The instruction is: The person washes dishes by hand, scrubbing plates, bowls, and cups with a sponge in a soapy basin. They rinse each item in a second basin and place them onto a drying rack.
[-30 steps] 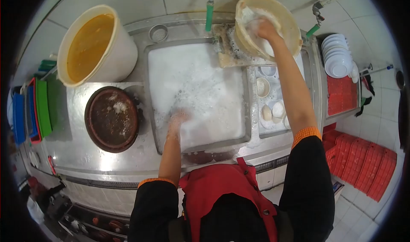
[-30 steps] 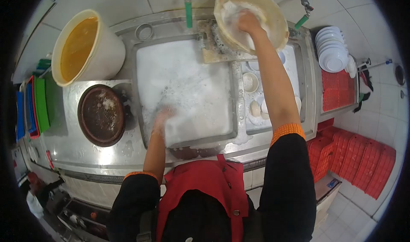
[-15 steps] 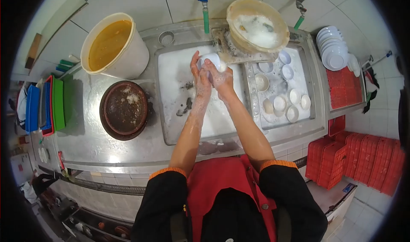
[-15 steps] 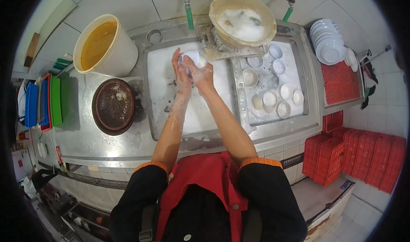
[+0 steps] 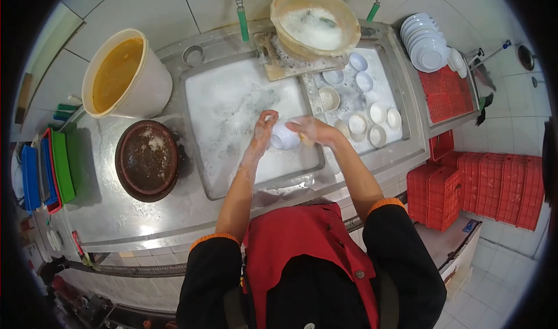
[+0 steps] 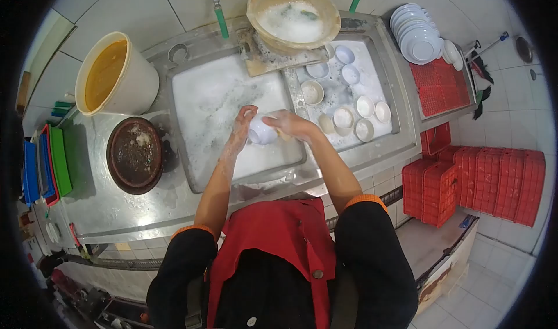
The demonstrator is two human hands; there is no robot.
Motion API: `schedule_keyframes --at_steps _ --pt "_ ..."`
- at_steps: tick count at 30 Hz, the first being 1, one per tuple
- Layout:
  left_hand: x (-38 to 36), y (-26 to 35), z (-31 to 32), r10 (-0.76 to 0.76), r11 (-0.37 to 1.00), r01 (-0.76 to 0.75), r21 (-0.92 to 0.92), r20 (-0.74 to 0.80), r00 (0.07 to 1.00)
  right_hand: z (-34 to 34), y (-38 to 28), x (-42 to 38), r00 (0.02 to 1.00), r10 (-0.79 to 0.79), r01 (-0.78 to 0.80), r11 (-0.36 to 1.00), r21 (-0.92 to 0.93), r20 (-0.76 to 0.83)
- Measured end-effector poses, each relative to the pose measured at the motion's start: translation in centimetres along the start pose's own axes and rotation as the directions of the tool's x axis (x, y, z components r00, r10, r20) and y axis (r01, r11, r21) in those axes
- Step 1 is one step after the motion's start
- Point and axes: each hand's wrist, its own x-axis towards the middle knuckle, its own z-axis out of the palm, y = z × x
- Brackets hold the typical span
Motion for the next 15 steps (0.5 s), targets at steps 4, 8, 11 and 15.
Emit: schedule_keyframes --at_steps 4,8,11,15 --pt "5.6 -10.8 -6.2 0.234 0.967 -0.183 0.177 -0.336 0.912 -5.0 3.7 -6.0 0.940 0.027 0.117 0.911 0.395 -0.340" --pt "4.6 -9.5 -13.5 -0.413 0.395 0.518 0.758 -0.357 0.838 -12.5 12.8 -8.1 0.796 0.287 -0.016 0.890 0.455 -0.533" --pt "4.9 -11.3 -17.0 -0.412 0.188 0.532 0.826 -0.425 0.806 -13.4 14.4 -6.7 0.758 0.309 0.004 0.878 0.479 -0.574" --pt "8.6 -10.4 -20.0 -0.316 0.170 0.515 0.840 -0.449 0.836 -15.0 8.9 -4.8 0.277 -0.372 -0.409 0.789 -0.459 -0.886"
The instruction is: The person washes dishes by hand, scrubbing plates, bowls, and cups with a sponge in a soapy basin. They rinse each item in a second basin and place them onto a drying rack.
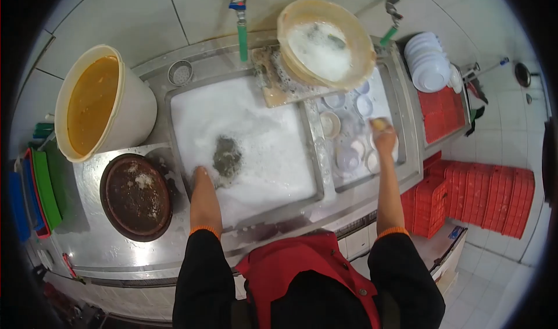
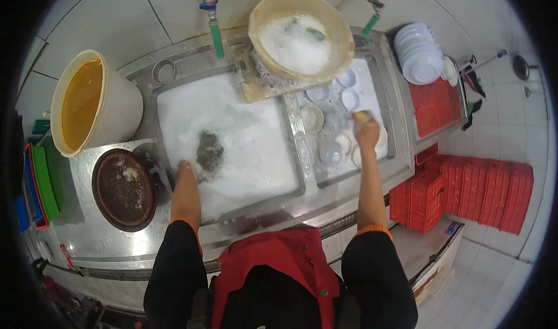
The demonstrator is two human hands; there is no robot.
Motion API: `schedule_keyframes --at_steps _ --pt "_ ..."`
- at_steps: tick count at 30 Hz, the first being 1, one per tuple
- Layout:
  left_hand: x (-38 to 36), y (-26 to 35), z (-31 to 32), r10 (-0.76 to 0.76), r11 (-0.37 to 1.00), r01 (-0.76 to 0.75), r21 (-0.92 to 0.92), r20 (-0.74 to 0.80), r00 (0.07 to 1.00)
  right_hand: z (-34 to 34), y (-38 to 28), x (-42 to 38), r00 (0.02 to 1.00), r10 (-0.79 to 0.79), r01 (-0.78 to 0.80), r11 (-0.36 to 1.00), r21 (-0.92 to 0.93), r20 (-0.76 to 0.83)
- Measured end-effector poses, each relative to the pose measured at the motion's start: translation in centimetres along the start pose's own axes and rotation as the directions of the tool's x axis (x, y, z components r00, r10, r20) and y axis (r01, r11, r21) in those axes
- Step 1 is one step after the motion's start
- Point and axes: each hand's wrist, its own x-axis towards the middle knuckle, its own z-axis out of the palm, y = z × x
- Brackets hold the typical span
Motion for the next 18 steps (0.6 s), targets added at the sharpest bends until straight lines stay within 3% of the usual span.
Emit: schedule_keyframes --at_steps 1,3,5,7,9,10,11,12,13,14,16,18 --pt "1.2 0.5 -0.6 0.013 1.000 -0.013 0.000 -0.020 1.000 -0.8 -1.6 2.4 0.981 -0.111 0.138 0.975 0.174 -0.158" --pt "3.3 2.2 -1.3 0.040 0.999 -0.040 0.001 -0.040 0.998 -3.5 -8.5 6.4 0.967 -0.122 0.180 0.949 0.259 -0.224" --pt "5.0 4.3 -1.8 0.071 0.997 -0.071 0.003 -0.045 0.996 -4.0 -14.2 10.3 0.904 -0.367 0.427 0.789 0.442 -0.219" --pt "6.1 6.3 -1.9 0.103 0.995 -0.102 0.009 -0.031 0.994 -1.6 -18.0 13.8 0.832 -0.551 0.540 0.780 0.316 -0.063" --pt "6.5 7.4 -1.6 0.118 0.993 -0.118 0.020 -0.011 0.993 3.8 -19.4 16.7 0.774 -0.610 0.513 0.763 0.394 0.171" --pt "6.5 7.9 -1.4 0.126 0.992 -0.126 0.027 -0.001 0.992 6.9 -18.7 17.8 0.766 -0.619 0.517 0.754 0.406 0.173" --pt "6.1 8.2 -1.0 0.136 0.990 -0.136 0.032 0.011 0.991 10.2 -17.3 18.6 0.696 -0.664 0.654 0.743 0.142 0.273" --pt "5.7 8.3 -0.5 0.141 0.989 -0.141 0.038 0.025 0.990 12.5 -16.7 19.1 0.634 -0.671 0.755 0.645 -0.119 0.385" --pt "5.2 8.2 -0.1 0.142 0.988 -0.144 0.050 0.036 0.989 13.4 -16.9 19.3 0.627 -0.679 0.759 0.642 -0.104 0.383" --pt "4.6 7.8 0.5 0.142 0.988 -0.145 0.058 0.049 0.989 14.2 -16.8 19.1 0.701 -0.493 0.604 0.794 -0.062 0.515" --pt "3.2 7.3 1.5 0.137 0.987 -0.142 0.078 0.069 0.988 15.1 -16.6 19.6 0.713 -0.296 0.422 0.905 -0.052 0.636" --pt "1.8 6.0 2.5 0.123 0.986 -0.131 0.101 0.086 0.989 16.1 -15.1 21.4 0.631 -0.453 0.574 0.819 0.013 0.630"
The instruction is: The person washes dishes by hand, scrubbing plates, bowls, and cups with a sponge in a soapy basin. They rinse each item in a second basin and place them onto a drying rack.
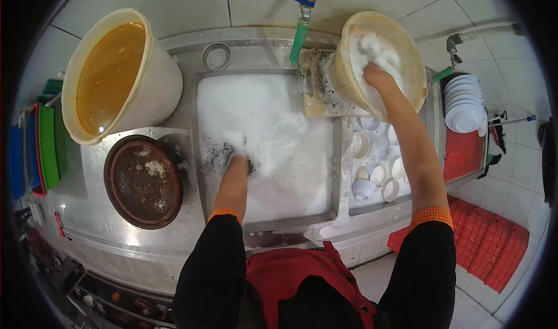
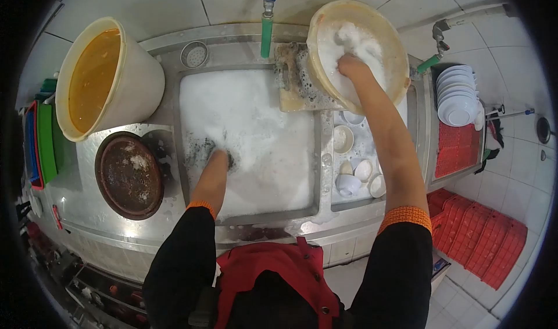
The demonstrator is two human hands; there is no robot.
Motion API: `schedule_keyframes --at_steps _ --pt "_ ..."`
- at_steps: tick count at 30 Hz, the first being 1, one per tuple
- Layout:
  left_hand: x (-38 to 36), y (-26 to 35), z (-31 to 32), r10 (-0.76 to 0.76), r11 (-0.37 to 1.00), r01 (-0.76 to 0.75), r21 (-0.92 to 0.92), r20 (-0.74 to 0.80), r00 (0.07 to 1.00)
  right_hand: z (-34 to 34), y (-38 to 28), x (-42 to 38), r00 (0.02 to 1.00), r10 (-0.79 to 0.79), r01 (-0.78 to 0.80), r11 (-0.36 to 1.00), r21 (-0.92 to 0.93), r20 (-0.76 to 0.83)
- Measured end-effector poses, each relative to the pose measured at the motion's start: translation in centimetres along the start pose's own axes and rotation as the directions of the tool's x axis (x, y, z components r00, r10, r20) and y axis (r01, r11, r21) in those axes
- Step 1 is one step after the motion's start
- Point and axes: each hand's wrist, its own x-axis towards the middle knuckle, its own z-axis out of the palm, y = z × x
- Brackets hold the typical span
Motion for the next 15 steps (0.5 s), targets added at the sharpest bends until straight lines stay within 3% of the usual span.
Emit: schedule_keyframes --at_steps 4,6,7,8,10,11,13,15 --pt "-3.6 -2.7 3.1 -0.032 0.997 0.030 0.070 0.021 0.999 -1.8 0.7 -0.3 0.965 -0.261 0.257 0.961 -0.104 -0.022" --pt "-5.4 -3.8 3.9 -0.048 0.994 0.046 0.095 0.015 0.999 -5.2 -3.9 -3.0 0.971 0.096 -0.070 0.990 0.123 -0.219" --pt "-6.0 -4.0 3.9 -0.053 0.993 0.052 0.104 0.005 0.999 -4.2 -2.9 -2.5 0.941 0.095 -0.080 0.995 0.059 -0.324" --pt "-6.5 -3.8 3.9 -0.053 0.992 0.053 0.115 -0.005 0.999 -5.0 -3.4 -3.2 0.940 0.092 -0.077 0.995 0.060 -0.330" --pt "-7.7 -3.0 3.3 -0.043 0.990 0.046 0.135 -0.027 0.999 -7.7 -5.5 -6.2 0.860 0.288 -0.180 0.944 0.278 -0.422" --pt "-8.4 -2.4 2.7 -0.036 0.989 0.042 0.145 -0.042 0.998 -9.2 -6.8 -8.2 0.858 0.288 -0.175 0.942 0.285 -0.425" --pt "-10.4 -1.1 1.6 -0.027 0.986 0.040 0.164 -0.078 0.997 -11.8 -10.3 -13.9 0.732 0.330 0.080 0.827 0.556 -0.596" --pt "-12.0 0.1 0.4 -0.025 0.988 0.046 0.149 -0.140 0.990 -12.8 -15.0 -19.5 0.731 0.347 0.158 0.752 0.640 -0.588"
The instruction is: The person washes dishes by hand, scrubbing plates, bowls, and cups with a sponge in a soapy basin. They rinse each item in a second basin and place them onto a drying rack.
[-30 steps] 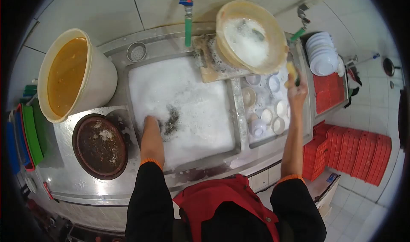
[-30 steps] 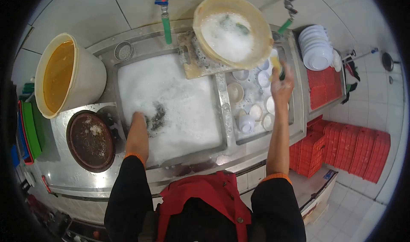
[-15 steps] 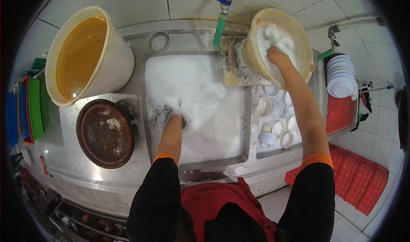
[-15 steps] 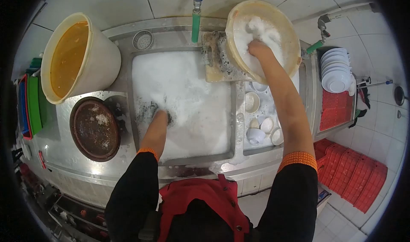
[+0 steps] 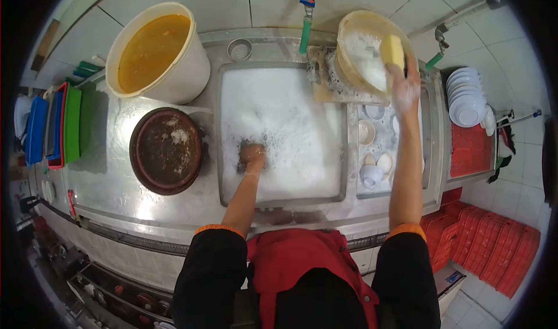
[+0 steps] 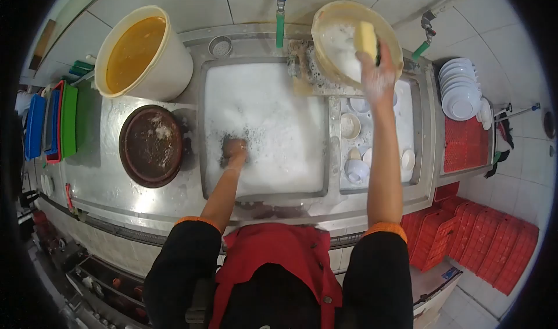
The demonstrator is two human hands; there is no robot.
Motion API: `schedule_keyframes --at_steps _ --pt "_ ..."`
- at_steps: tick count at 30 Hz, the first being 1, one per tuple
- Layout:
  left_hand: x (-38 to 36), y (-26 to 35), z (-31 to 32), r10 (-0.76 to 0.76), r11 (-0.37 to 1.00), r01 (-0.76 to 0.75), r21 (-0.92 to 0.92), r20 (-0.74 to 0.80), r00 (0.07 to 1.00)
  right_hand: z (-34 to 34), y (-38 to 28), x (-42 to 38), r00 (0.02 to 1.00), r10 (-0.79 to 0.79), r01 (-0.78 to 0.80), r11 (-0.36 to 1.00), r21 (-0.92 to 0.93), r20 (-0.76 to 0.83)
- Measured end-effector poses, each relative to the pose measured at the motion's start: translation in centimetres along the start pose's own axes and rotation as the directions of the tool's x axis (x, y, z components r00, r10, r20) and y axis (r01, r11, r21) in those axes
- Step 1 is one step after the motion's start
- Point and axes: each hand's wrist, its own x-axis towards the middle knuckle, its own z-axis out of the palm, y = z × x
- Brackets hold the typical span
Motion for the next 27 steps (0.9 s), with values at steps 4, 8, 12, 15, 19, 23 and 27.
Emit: schedule_keyframes --at_steps 4,8,12,15,19,23,27 --pt "0.0 -0.1 0.6 -0.110 0.975 0.047 -0.218 -0.288 0.951 1.9 -0.2 -9.8 0.975 0.210 -0.223 0.873 0.434 0.078" --pt "-5.4 0.0 -3.8 -0.114 0.975 -0.026 -0.221 -0.596 0.795 5.8 0.7 -17.3 0.794 0.445 -0.600 0.473 0.645 0.413" --pt "-7.3 -1.0 -6.3 -0.228 0.916 -0.026 -0.400 -0.572 0.788 8.9 1.8 -20.8 0.689 0.417 -0.724 0.376 0.578 0.592" --pt "-6.7 -1.6 -7.2 -0.267 0.894 -0.007 -0.448 -0.545 0.795 9.3 0.9 -21.5 0.616 0.453 -0.787 0.318 0.528 0.645" --pt "-7.3 -2.1 -8.5 -0.295 0.881 -0.024 -0.473 -0.588 0.753 9.7 1.7 -22.2 0.687 0.456 -0.726 0.392 0.565 0.566" --pt "-10.7 -2.4 -10.0 -0.363 0.819 -0.136 -0.557 -0.687 0.629 11.1 1.9 -21.9 0.740 0.347 -0.672 0.396 0.625 0.576" --pt "-13.5 -1.3 -11.2 -0.244 0.430 -0.516 -0.741 -0.646 0.724 17.2 -1.0 -21.6 0.882 0.215 -0.459 0.591 0.663 0.419"
